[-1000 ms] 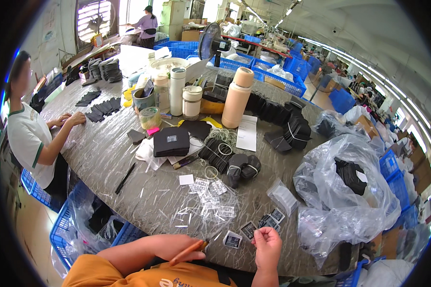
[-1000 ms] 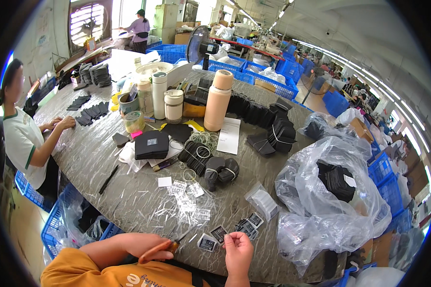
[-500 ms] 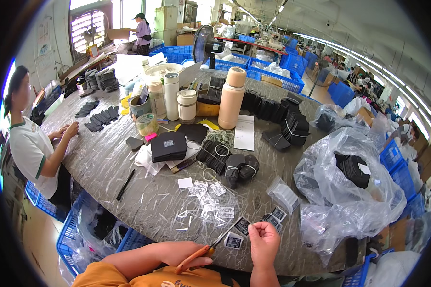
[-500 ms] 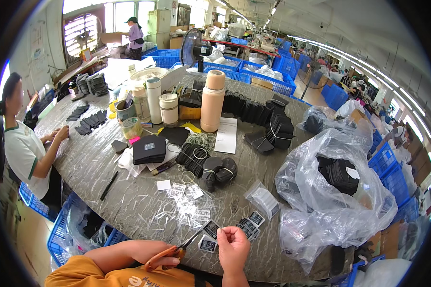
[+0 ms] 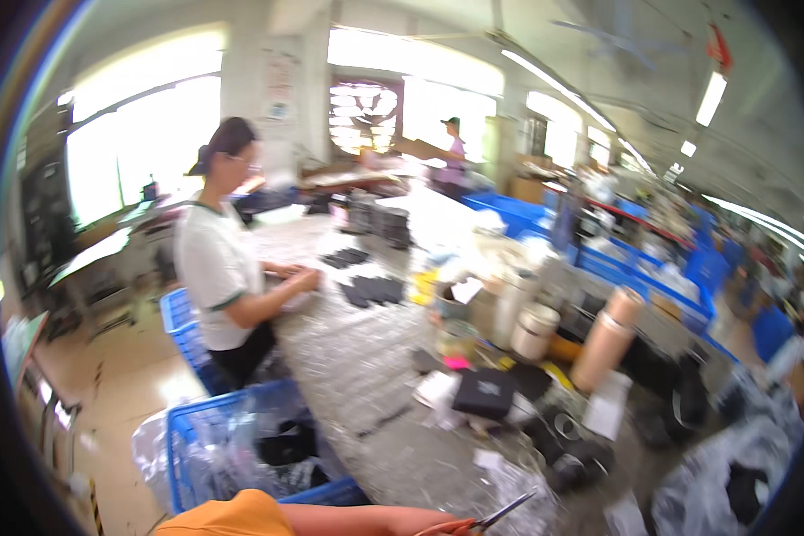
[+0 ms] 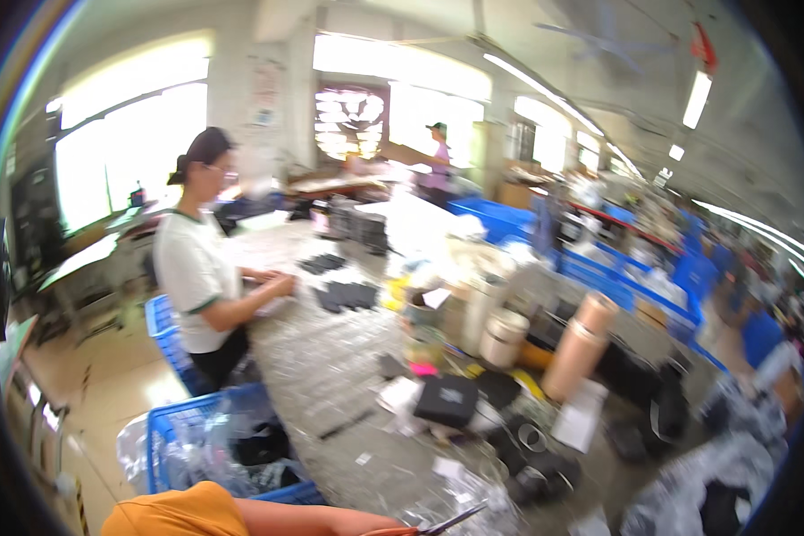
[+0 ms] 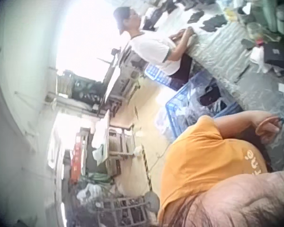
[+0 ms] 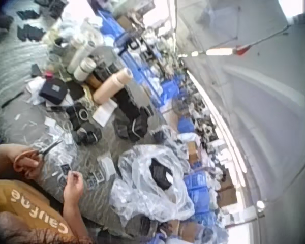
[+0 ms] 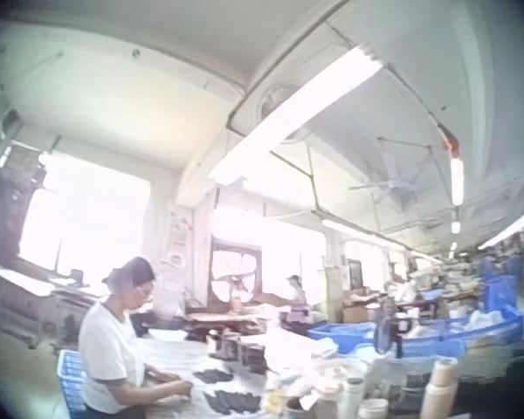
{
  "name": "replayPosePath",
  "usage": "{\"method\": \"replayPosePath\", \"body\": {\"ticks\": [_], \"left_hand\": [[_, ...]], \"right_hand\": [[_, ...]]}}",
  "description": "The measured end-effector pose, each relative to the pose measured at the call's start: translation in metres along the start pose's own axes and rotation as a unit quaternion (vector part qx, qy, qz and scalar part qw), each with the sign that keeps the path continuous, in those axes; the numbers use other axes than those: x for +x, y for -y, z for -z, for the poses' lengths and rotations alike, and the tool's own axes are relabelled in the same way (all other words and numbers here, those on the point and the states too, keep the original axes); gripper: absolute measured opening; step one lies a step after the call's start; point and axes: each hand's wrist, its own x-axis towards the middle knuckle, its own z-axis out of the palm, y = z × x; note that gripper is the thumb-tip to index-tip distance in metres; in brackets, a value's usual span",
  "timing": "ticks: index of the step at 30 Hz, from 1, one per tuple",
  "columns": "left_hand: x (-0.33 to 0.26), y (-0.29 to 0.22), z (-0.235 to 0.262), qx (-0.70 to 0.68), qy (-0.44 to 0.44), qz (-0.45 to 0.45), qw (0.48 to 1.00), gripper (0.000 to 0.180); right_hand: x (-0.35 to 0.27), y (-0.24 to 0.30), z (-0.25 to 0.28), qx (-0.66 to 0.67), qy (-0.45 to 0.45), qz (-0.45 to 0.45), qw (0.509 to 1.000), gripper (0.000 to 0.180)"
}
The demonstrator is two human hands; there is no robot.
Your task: Cutting small labels from a sheet using scissors in a factory setting.
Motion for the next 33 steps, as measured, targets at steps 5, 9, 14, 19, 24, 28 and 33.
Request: {"method": "replayPosePath", "body": {"ticks": [5, 9, 14, 19, 24, 28, 33], "left_hand": [[-0.034, 0.023, 0.054, -0.127, -0.198, -0.139, 0.962, 0.029], [-0.05, 0.042, 0.085, -0.218, -0.217, -0.17, 0.936, 0.026], [-0.046, 0.04, 0.1, -0.266, -0.214, -0.122, 0.932, 0.027], [-0.046, 0.038, 0.1, -0.246, -0.199, -0.117, 0.941, 0.028], [-0.043, 0.048, 0.1, -0.273, -0.199, -0.102, 0.936, 0.028], [-0.042, 0.05, 0.101, -0.284, -0.193, -0.105, 0.933, 0.028], [-0.042, 0.053, 0.104, -0.288, -0.189, -0.103, 0.933, 0.026]], "right_hand": [[-0.013, 0.01, -0.063, 0.038, 0.239, -0.1, 0.965, 0.008], [-0.011, -0.006, -0.092, 0.085, 0.338, -0.103, 0.932, 0.005], [-0.008, -0.002, -0.099, 0.134, 0.343, -0.134, 0.92, 0.003], [-0.01, -0.033, -0.096, 0.22, 0.322, -0.106, 0.915, 0.009], [-0.008, -0.032, -0.087, 0.227, 0.368, -0.084, 0.898, 0.007], [-0.007, -0.031, -0.085, 0.229, 0.375, -0.069, 0.896, 0.008], [-0.008, -0.02, -0.079, 0.152, 0.357, -0.161, 0.908, 0.009]]}}
